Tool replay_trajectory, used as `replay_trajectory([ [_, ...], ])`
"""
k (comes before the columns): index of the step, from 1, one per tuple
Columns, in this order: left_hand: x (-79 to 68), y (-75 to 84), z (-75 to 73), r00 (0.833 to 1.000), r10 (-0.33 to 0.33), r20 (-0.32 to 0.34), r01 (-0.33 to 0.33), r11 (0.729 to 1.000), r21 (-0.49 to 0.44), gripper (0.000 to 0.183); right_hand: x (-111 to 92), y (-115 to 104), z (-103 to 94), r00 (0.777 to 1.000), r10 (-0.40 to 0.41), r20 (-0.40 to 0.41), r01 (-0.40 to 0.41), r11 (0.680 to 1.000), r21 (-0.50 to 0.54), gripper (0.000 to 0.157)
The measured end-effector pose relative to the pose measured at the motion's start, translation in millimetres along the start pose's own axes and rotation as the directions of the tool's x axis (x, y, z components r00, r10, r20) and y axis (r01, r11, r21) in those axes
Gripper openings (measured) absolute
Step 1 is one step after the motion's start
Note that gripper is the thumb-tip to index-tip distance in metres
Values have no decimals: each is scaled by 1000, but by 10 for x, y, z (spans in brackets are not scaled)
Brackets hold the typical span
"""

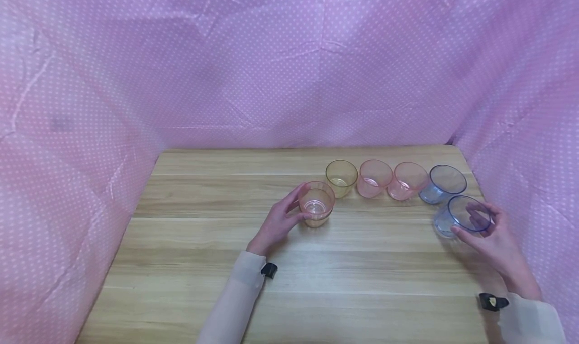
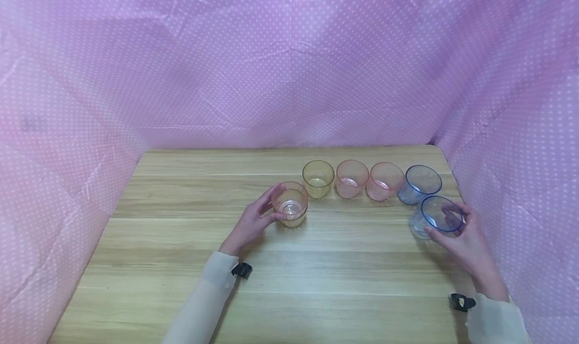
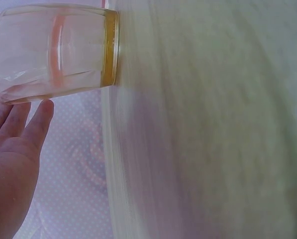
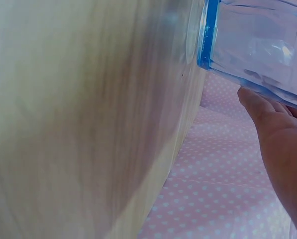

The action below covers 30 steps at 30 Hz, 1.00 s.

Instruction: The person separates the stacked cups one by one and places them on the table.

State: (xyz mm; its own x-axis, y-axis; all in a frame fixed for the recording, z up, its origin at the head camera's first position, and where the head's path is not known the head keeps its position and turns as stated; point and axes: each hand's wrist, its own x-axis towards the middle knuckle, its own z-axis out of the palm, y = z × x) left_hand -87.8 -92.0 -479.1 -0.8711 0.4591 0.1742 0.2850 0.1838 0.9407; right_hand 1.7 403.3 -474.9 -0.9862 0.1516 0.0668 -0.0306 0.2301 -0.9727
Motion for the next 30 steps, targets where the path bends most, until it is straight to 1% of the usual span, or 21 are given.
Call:
replay_trajectory([
  [11,4,-2,1,1000,6,3,-6,1000,-7,79,-1,23,-32,1000,8,25,-5,994,-108,78],
  [16,6,-3,-4,1000,11,9,-11,1000,-4,79,16,28,-34,999,8,35,-4,995,-98,71],
  [20,5,-3,-4,1000,4,10,-4,1000,3,79,20,22,-34,999,2,39,2,993,-115,69],
  [21,5,-5,-4,1000,4,10,-4,1000,6,79,23,26,-36,999,2,39,2,994,-112,69],
  [28,8,-6,0,1000,0,7,0,1000,8,80,5,20,-40,998,-14,56,27,974,-225,73],
  [30,6,-4,1,1000,-2,5,2,1000,7,80,12,24,-38,998,-27,63,40,975,-219,74],
])
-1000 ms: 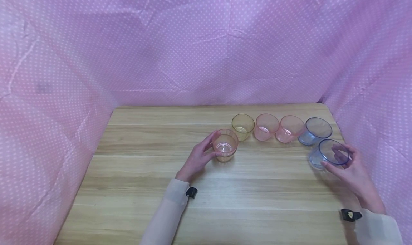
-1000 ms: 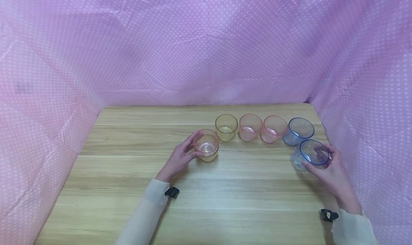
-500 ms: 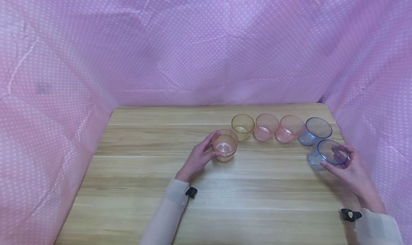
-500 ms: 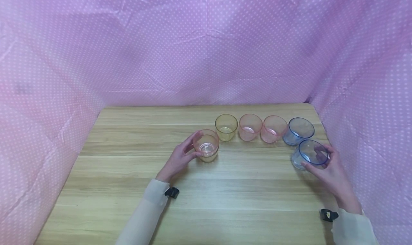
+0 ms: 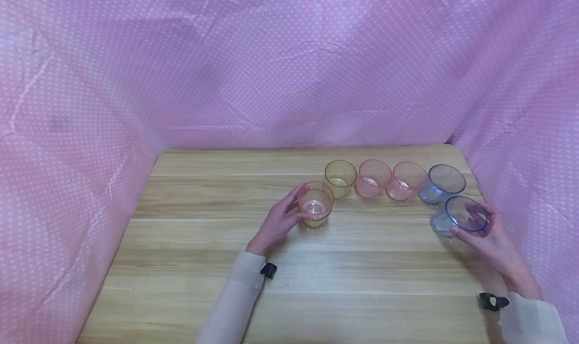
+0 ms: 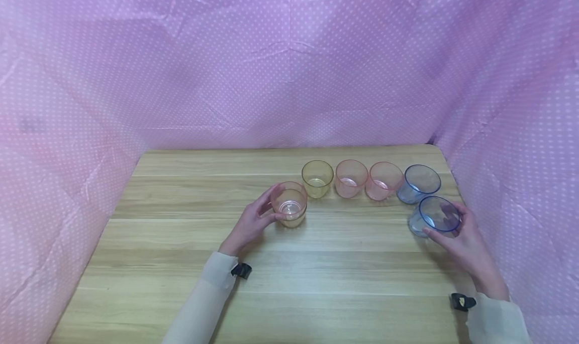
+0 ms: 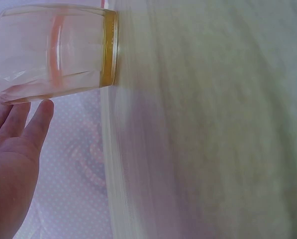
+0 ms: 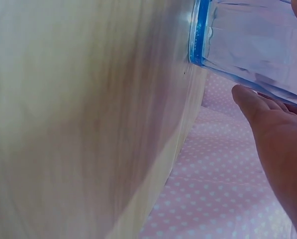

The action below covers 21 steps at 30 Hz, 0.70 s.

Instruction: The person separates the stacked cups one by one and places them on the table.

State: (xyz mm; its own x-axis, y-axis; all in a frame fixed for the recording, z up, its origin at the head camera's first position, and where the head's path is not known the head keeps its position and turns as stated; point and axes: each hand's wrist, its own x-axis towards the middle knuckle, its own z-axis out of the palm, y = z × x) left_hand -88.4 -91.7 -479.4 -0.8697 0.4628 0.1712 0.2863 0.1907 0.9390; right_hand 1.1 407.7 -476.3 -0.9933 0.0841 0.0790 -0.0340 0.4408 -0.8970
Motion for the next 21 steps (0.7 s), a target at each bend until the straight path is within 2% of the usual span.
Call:
replay_trajectory([
  [4,-5,6,-5,1000,-1,-1,1,1000,2,79,4,-5,-1,1000,-21,2,21,999,-34,76],
  [11,-6,5,-6,1000,-2,-1,2,1000,-1,79,-33,-14,-18,1000,4,26,-2,995,-95,99],
  [15,-4,-8,1,1000,0,-4,0,1000,-6,80,-65,-21,-19,1000,16,7,-15,996,-91,100],
  [21,-4,-8,6,1000,7,-10,-7,1000,-15,80,-110,-118,-41,994,60,-86,-67,995,-79,93],
])
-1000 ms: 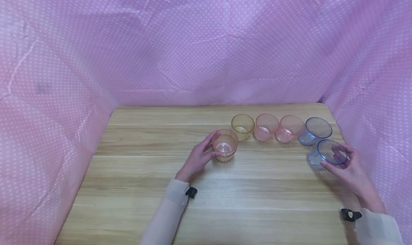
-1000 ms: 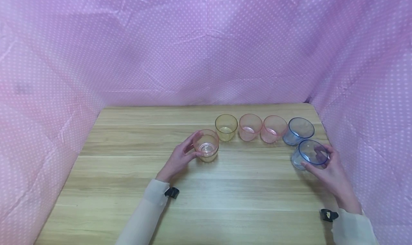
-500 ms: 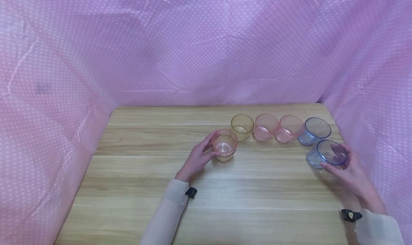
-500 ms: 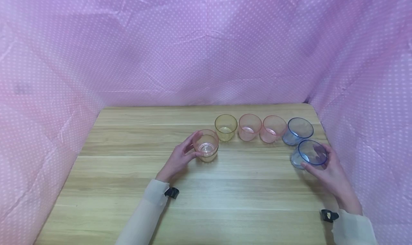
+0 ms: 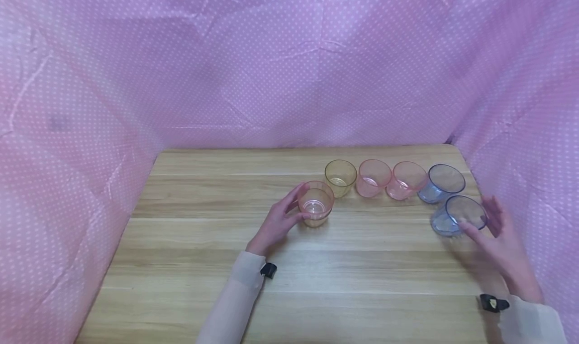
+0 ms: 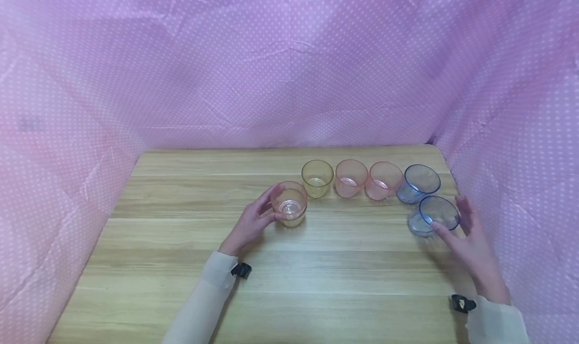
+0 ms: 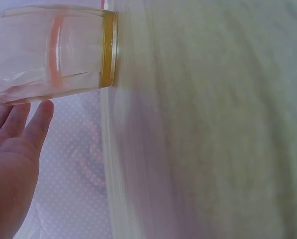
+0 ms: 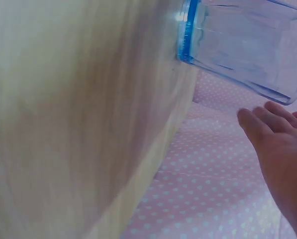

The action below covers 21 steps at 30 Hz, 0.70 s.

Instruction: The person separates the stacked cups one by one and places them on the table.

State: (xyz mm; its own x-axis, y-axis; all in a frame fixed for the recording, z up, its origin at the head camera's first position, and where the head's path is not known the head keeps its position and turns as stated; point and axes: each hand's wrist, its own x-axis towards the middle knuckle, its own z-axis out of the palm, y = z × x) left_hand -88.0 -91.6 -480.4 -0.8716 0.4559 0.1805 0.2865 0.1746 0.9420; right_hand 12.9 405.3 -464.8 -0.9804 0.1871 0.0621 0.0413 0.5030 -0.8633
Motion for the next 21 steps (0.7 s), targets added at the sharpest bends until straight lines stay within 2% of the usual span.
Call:
replay_trajectory([
  [4,-2,-7,2,1000,0,0,0,1000,-8,81,-36,-107,-9,996,-6,-84,6,1000,-3,82],
  [10,3,-5,-1,1000,-3,-3,3,1000,-6,80,-50,-302,60,978,-6,-208,5,1000,-5,69],
  [12,6,-6,-1,1000,-1,-3,1,1000,-4,80,-48,-385,107,967,-23,-252,27,1000,12,66],
  [14,6,-6,-2,1000,-3,-1,3,1000,-2,79,-45,-461,162,951,-78,-299,95,994,45,63],
  [16,5,-6,-2,1000,-7,0,7,1000,-1,79,-30,-517,231,922,-176,-346,229,966,120,59],
  [19,4,-5,-1,1000,-15,1,15,1000,3,78,-7,-587,346,865,-310,-395,422,875,237,55],
  [21,5,-4,1,1000,-19,2,19,1000,9,78,0,-638,424,838,-366,-404,502,807,312,54],
])
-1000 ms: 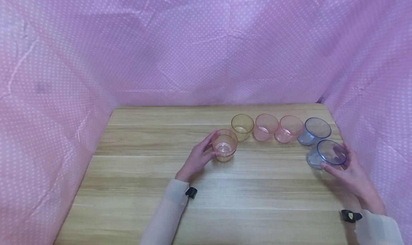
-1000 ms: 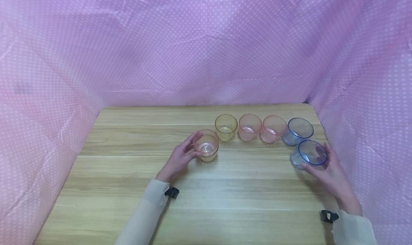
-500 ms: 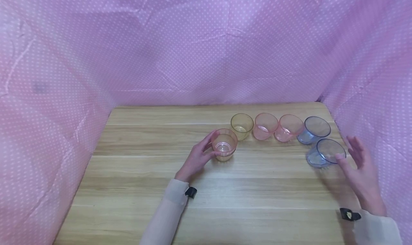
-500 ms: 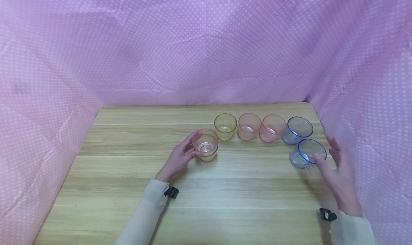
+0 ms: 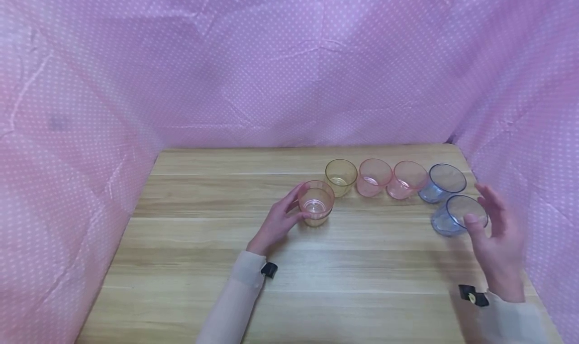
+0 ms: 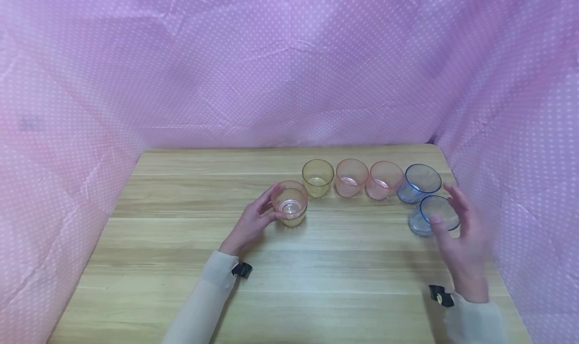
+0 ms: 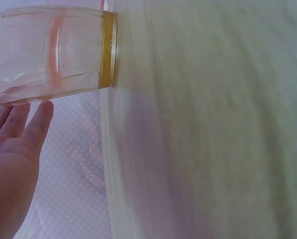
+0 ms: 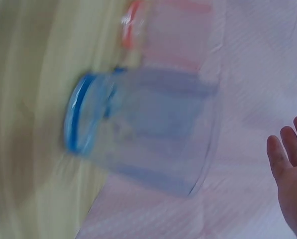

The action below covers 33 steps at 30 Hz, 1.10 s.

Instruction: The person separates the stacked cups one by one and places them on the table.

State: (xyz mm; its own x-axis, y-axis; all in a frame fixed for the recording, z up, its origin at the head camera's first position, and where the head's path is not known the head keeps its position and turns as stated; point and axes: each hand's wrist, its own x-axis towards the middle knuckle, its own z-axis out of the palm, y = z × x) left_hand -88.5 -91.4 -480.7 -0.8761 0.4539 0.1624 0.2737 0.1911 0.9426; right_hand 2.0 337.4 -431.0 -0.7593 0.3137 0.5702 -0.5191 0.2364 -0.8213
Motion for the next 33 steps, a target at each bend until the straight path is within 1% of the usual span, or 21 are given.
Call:
replay_trajectory([
  [2,0,-4,-1,1000,1,1,-1,1000,2,78,-10,-31,101,1000,-24,17,23,998,65,54],
  [4,-1,-6,-1,1000,1,2,-1,1000,5,78,-21,-70,202,998,-43,42,39,995,93,54],
  [7,-2,-7,0,1000,0,3,0,1000,2,79,-30,-115,354,994,-80,78,67,984,164,53],
  [11,-5,-5,2,1000,-1,0,1,1000,0,78,-37,-142,535,985,-109,134,77,973,219,54],
  [13,-6,-7,3,1000,7,-1,-7,1000,-2,78,-49,-135,603,978,-110,176,75,978,194,56],
  [14,-6,-8,4,1000,12,-1,-12,1000,-4,78,-54,-154,648,973,-120,197,87,982,170,56],
  [16,-7,-11,4,1000,19,-1,-19,1000,-7,78,-64,-151,726,958,-156,241,132,985,112,57],
  [19,-8,-5,5,1000,27,-2,-27,1000,-12,79,-95,-118,829,932,-181,313,180,983,34,63],
  [20,-8,-4,5,1000,27,-2,-28,1000,-13,79,-108,-105,864,925,-181,335,189,982,9,67],
  [22,-12,0,4,1000,27,-3,-27,1000,-12,79,-147,-40,902,914,-145,379,176,983,-48,71],
  [23,-14,1,3,1000,27,-3,-27,1000,-12,79,-165,-19,932,909,-134,395,170,984,-58,72],
  [25,-16,-1,2,1000,28,-2,-28,999,-15,78,-190,8,997,898,-122,422,165,984,-65,74],
  [29,-13,-12,0,999,34,4,-34,999,-26,77,-210,30,1151,874,-169,455,202,979,-25,79],
  [33,-8,-30,3,999,46,4,-46,998,-34,77,-226,24,1296,853,-178,491,203,979,3,79],
])
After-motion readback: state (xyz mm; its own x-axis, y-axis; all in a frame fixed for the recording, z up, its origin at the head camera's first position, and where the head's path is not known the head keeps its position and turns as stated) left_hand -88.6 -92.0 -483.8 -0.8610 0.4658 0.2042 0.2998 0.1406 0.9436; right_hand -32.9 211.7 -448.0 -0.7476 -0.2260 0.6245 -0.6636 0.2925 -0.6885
